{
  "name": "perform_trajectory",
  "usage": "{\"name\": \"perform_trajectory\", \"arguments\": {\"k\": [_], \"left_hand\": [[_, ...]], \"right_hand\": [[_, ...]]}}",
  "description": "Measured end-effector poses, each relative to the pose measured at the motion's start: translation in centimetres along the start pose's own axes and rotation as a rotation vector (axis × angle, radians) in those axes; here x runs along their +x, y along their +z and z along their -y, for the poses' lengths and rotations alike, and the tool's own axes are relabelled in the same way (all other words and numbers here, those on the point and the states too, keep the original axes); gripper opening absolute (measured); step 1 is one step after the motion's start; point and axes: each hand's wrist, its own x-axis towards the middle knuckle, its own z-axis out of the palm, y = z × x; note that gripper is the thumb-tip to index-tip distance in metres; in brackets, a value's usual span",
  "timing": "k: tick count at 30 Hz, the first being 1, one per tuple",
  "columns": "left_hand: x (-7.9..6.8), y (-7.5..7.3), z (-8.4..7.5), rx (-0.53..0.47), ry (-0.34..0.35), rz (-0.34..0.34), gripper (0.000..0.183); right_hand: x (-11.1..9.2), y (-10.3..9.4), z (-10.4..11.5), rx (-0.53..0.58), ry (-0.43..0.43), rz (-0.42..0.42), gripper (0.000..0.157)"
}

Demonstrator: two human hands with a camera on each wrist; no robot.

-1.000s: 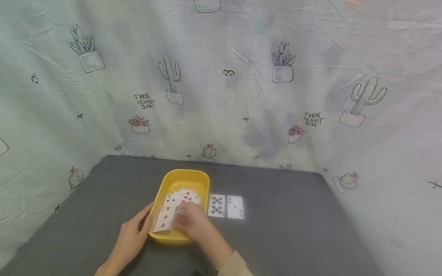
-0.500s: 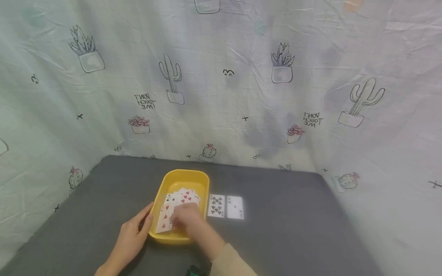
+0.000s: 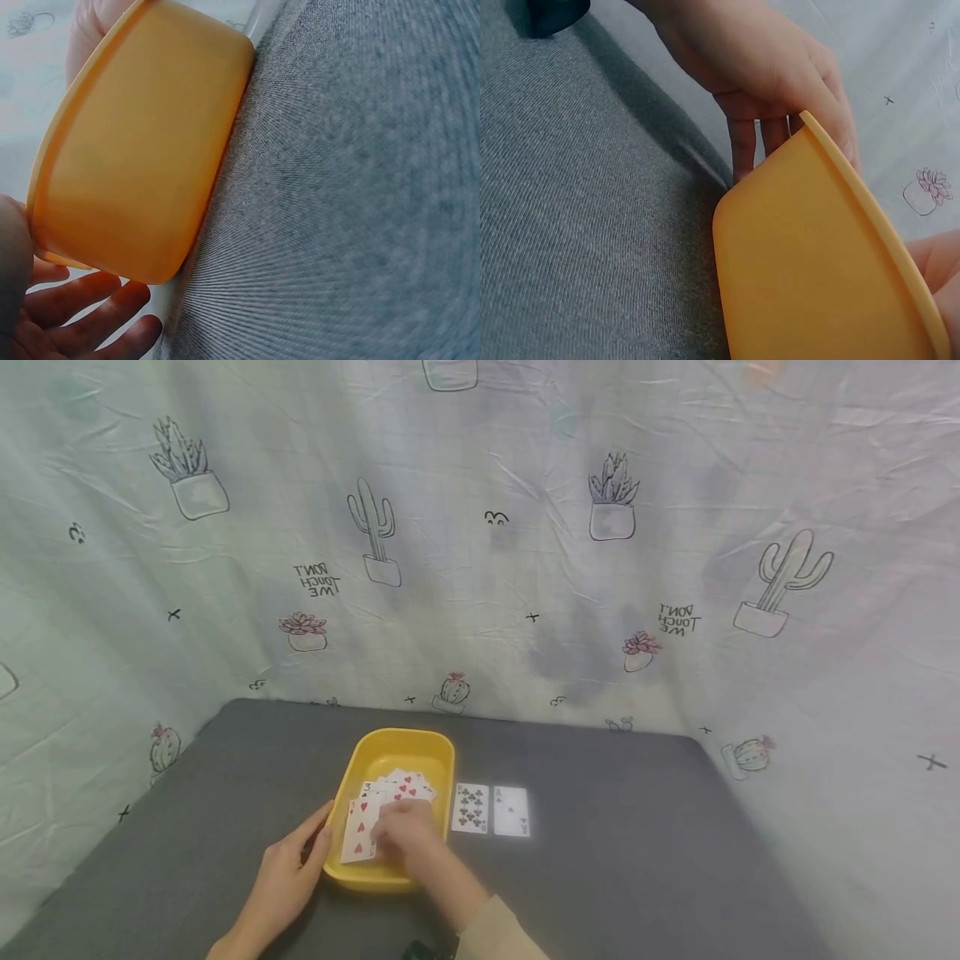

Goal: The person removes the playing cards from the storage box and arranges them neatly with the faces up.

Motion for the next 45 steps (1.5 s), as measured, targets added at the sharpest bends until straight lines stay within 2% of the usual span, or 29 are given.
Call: {"name": "perform_trajectory", "arguments": {"k": [12,22,32,39,45], "left_hand": [[0.4,-0.2,0.0,-0.002,0.01,-0.012,0.044],[0.9,-0.4,0.1,0.003,-0.009,0.025,0.046],[0.9,-0.2,0.0,0.0,-0.003,0.026,0.046],[0.9,-0.2,0.1,0.007,0.005,0.02,0.048],[0.9,-0.2,0.1,0.001,0.044,-0.015,0.047]], "right_hand": [[0.1,0.1,0.6,0.064,0.009,0.006,0.025],[0.8,0.1,0.4,0.092,0.0,-0.008,0.025],[0.9,-0.1,0.3,0.108,0.008,-0.017,0.025],[0.7,-0.2,0.8,0.134,-0.095,-0.048,0.025],[-1.5,-1.6,3.6,0.173,-0.179,-0.046,0.024]]}}
